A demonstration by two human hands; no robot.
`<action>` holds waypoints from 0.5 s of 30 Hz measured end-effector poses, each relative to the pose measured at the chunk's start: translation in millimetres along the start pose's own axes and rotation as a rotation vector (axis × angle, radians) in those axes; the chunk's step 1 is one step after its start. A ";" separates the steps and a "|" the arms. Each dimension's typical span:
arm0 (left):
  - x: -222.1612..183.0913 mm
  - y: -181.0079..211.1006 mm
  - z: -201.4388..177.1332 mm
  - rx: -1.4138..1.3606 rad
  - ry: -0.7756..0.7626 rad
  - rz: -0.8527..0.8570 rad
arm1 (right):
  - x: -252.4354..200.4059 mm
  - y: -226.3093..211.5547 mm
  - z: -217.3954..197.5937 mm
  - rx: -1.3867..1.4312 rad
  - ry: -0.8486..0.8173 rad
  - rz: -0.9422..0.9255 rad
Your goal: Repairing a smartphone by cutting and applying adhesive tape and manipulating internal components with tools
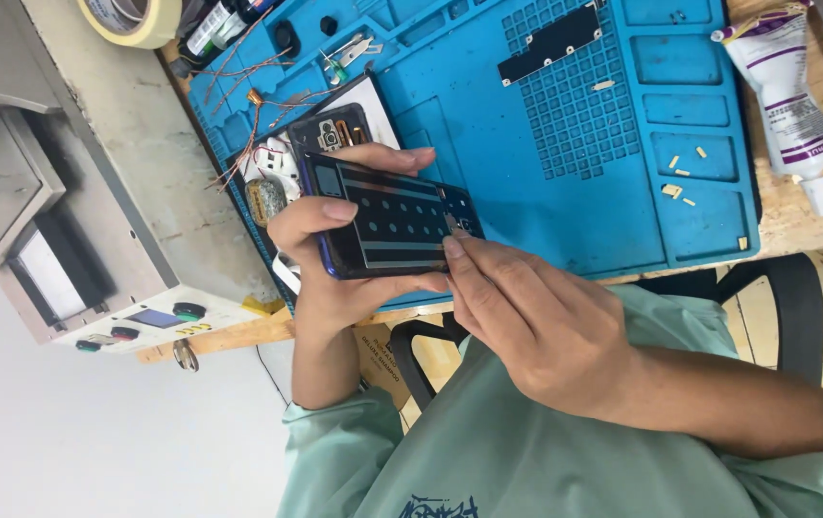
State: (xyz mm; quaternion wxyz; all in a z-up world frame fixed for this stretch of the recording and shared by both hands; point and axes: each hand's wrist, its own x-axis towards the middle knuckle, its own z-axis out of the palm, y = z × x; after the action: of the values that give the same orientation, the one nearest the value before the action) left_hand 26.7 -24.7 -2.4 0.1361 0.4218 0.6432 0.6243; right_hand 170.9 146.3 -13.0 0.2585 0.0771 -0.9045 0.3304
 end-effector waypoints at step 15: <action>-50.2 5.6 54.5 0.300 0.415 0.307 | -20.9 3.5 -38.3 0.484 0.086 0.516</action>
State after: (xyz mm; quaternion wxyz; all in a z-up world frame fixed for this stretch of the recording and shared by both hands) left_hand 97.5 -23.8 -24.9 -0.1582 0.3928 0.6710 0.6087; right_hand 203.6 172.7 -0.9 0.1784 -0.1088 -0.7780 0.5925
